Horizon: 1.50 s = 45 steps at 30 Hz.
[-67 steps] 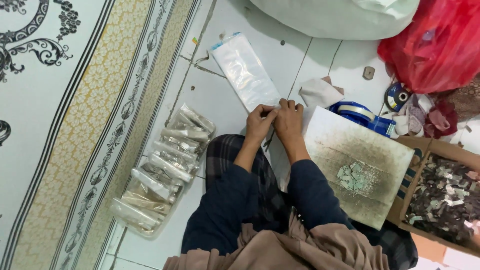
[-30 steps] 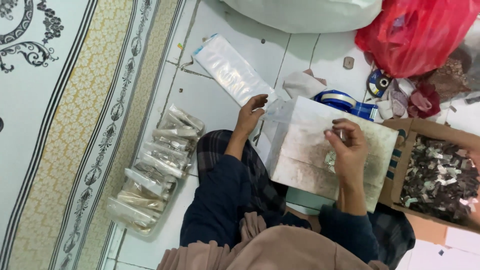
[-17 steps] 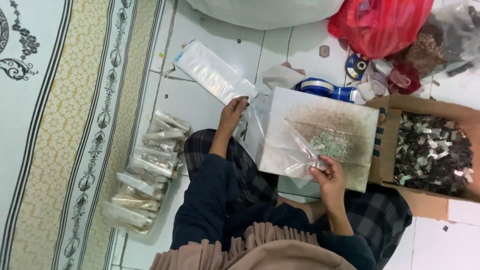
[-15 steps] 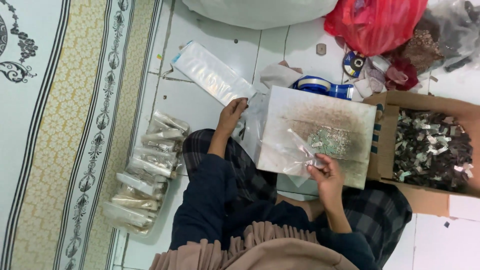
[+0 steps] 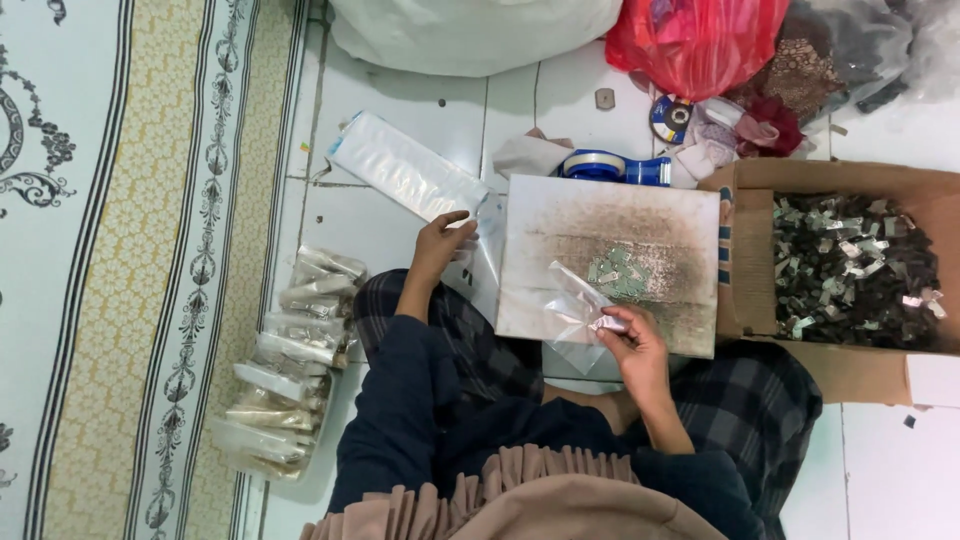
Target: The person is sorting small metal parts from a cardboard box and placing them into small plastic bags while sitting on the floor.
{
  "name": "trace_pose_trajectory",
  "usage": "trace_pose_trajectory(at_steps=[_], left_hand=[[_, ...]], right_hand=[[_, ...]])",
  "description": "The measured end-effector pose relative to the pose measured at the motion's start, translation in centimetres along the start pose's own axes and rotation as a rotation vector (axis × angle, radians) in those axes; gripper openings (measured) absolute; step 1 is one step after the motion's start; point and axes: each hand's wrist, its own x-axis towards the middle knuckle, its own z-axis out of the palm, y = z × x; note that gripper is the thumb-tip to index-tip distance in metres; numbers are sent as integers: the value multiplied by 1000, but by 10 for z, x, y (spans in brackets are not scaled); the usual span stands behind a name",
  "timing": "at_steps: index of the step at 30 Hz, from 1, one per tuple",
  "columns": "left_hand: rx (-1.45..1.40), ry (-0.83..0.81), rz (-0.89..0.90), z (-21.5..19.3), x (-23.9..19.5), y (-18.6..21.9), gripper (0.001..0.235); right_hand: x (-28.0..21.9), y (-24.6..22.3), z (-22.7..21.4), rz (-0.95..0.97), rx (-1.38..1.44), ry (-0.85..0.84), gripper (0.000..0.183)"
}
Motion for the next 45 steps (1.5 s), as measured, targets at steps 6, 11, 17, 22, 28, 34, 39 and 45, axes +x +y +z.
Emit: trace_pose_trajectory(at_steps=[6,11,17,22,28,34,39,45], left_hand=[[-59,-17,53,9,-25,23,50],[-223,-20,132,21,-80,62,57],[-184,-208,242,78,-180,80,56],[-87,-279,184,102,-206,62,51],[-36,-288,174,104,-212,68,53],[69,-266,204,103,-221,87,52],[114,-281,262,91,-223,100,51],[159,-182,312,77,-221,129,42]], right_hand=[[0,3,-9,1,-67,29,39],[-6,-7,-4,-270,-424,178,29],[-28,-54,20,-232,-214,69,19],[-32,-57,26,-171,-12,-45,8],[-38,-45,22,11,276,-209,6],[-37,-66,23,-33,164,-203,10],[-30,-60,17,-43,169,-165,5],[-14,-71,-3,-149,84,-146,5]])
